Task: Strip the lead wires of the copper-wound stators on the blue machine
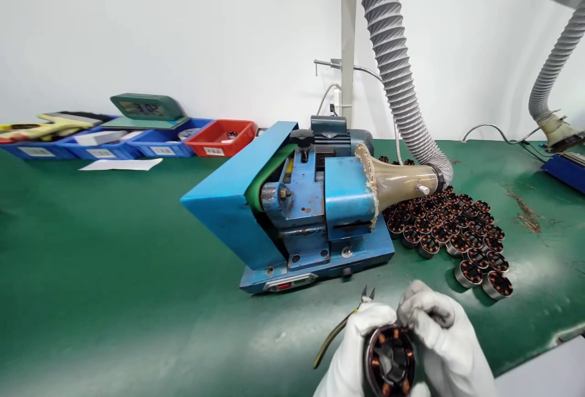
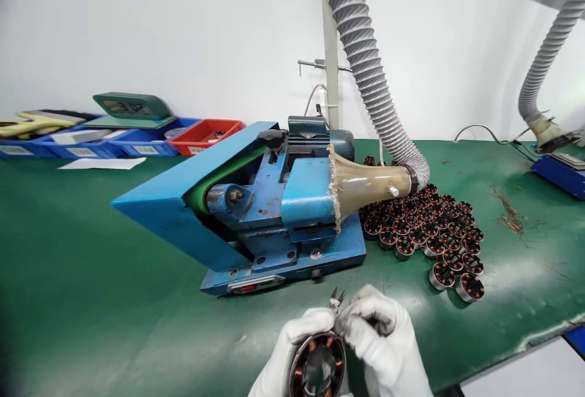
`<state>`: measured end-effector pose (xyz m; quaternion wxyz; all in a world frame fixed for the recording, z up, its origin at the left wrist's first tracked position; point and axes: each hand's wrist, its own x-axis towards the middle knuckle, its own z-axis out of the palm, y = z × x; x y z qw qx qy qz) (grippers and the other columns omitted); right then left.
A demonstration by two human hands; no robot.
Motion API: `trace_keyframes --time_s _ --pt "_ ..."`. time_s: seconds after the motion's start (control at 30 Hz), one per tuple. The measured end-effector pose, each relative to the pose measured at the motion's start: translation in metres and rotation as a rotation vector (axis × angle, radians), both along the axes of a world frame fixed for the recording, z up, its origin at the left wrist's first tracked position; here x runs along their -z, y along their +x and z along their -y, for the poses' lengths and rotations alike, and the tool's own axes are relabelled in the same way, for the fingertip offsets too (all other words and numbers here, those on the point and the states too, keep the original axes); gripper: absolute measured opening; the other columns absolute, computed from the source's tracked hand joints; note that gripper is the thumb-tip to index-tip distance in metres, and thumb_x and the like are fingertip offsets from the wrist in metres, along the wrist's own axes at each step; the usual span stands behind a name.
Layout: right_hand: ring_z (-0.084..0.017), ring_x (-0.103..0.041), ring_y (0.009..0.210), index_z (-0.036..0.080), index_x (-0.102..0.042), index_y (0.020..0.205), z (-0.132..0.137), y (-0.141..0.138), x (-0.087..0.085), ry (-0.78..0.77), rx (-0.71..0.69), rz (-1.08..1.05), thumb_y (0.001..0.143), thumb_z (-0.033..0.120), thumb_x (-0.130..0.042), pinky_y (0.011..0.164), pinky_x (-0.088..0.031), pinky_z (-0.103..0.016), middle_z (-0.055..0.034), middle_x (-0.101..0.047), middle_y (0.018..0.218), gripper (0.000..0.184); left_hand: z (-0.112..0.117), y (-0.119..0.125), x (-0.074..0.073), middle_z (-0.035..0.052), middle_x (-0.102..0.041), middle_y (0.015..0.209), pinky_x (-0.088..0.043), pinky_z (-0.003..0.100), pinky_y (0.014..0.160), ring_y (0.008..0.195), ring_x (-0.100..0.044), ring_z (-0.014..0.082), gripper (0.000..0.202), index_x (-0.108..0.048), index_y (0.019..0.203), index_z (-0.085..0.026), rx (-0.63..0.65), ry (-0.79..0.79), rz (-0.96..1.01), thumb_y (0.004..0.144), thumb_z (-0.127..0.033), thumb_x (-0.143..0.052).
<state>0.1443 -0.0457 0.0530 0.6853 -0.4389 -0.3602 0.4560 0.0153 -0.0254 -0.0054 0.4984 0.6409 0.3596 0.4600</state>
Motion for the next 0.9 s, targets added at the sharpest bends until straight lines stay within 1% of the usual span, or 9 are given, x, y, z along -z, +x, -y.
trace_keyframes --time_s 0.13,0.23,0.37,0.47,0.53,0.6,0.73,0.83,0.9 --pt "-0.012 -0.058 0.055 0.025 -0.074 0.072 -0.005 0.011 -0.006 -0.032 0.170 -0.281 0.069 0.037 -0.078 0.052 -0.049 -0.022 0.0005 -0.066 0.066 0.013 -0.018 -0.014 -0.003 0.0022 -0.064 0.075 -0.057 0.035 0.069 0.072 -0.067 0.0216 0.039 -0.061 0.083 -0.026 0.094 0.224 0.052 0.053 -0.040 -0.083" --pt "-0.018 -0.066 0.064 0.023 -0.078 0.076 -0.002 0.000 -0.003 -0.096 0.061 -0.095 0.065 0.038 -0.080 0.061 -0.053 -0.027 -0.0043 -0.072 0.071 0.019 -0.014 -0.014 -0.006 0.0025 -0.064 0.083 -0.057 0.035 0.068 0.076 -0.067 0.0211 0.031 -0.060 0.089 -0.027 0.003 0.201 0.033 0.063 -0.033 -0.077" --pt "-0.020 -0.065 0.059 0.023 -0.077 0.060 -0.007 -0.014 0.000 -0.054 0.015 0.104 0.062 0.032 -0.082 0.056 -0.054 -0.029 -0.0042 -0.070 0.060 0.011 -0.006 -0.009 -0.008 0.0004 -0.062 0.071 -0.055 0.032 0.053 0.060 -0.064 0.0186 0.005 -0.056 0.088 -0.028 -0.048 0.107 -0.033 0.084 -0.025 -0.055" --pt "-0.016 -0.062 0.053 0.021 -0.075 0.060 -0.020 -0.002 -0.001 -0.084 0.065 -0.077 0.060 0.034 -0.083 0.051 -0.052 -0.025 -0.0029 -0.069 0.060 0.015 -0.007 -0.011 -0.009 -0.0026 -0.059 0.074 -0.054 0.033 0.057 0.061 -0.063 0.0176 0.022 -0.053 0.097 -0.032 -0.037 0.219 -0.014 0.078 -0.024 -0.061" --pt "-0.013 -0.063 0.056 0.023 -0.075 0.068 -0.025 0.007 0.003 -0.063 0.199 -0.230 0.064 0.035 -0.083 0.056 -0.054 -0.023 -0.0001 -0.070 0.066 0.014 -0.010 -0.012 -0.011 -0.0037 -0.056 0.084 -0.053 0.032 0.066 0.071 -0.062 0.0167 0.048 -0.048 0.107 -0.037 -0.035 0.324 0.020 0.067 -0.021 -0.070" --pt "-0.013 -0.065 0.062 0.026 -0.075 0.075 -0.024 0.009 0.011 -0.010 0.284 -0.257 0.069 0.034 -0.080 0.064 -0.057 -0.023 0.0007 -0.072 0.072 0.011 -0.011 -0.009 -0.015 -0.0016 -0.052 0.094 -0.052 0.031 0.075 0.084 -0.060 0.0164 0.058 -0.044 0.115 -0.036 -0.094 0.360 0.035 0.065 -0.017 -0.067" --pt "-0.025 -0.071 0.084 0.024 -0.075 0.089 -0.016 -0.019 0.031 0.007 0.076 0.092 0.076 0.038 -0.069 0.077 -0.058 -0.035 -0.0077 -0.076 0.091 0.020 -0.014 0.004 -0.018 0.0030 -0.050 0.112 -0.047 0.034 0.093 0.108 -0.053 0.0200 0.051 -0.044 0.119 -0.032 -0.263 0.225 0.032 0.073 -0.018 -0.061" --pt "-0.028 -0.068 0.097 0.023 -0.071 0.102 -0.023 -0.042 0.037 -0.061 0.195 0.400 0.066 0.030 -0.073 0.083 -0.056 -0.035 -0.0085 -0.072 0.106 0.037 -0.020 0.009 -0.015 0.0048 -0.057 0.111 -0.051 0.035 0.091 0.104 -0.060 0.0213 0.047 -0.045 0.118 -0.029 -0.314 0.042 0.062 0.076 -0.023 -0.065" --pt "-0.028 -0.068 0.096 0.021 -0.069 0.103 -0.037 -0.049 0.034 -0.097 0.270 0.528 0.059 0.025 -0.075 0.080 -0.056 -0.034 -0.0085 -0.071 0.104 0.044 -0.027 0.011 -0.015 0.0074 -0.061 0.109 -0.055 0.035 0.085 0.097 -0.065 0.0210 0.041 -0.044 0.120 -0.027 -0.306 -0.060 0.092 0.082 -0.027 -0.059"
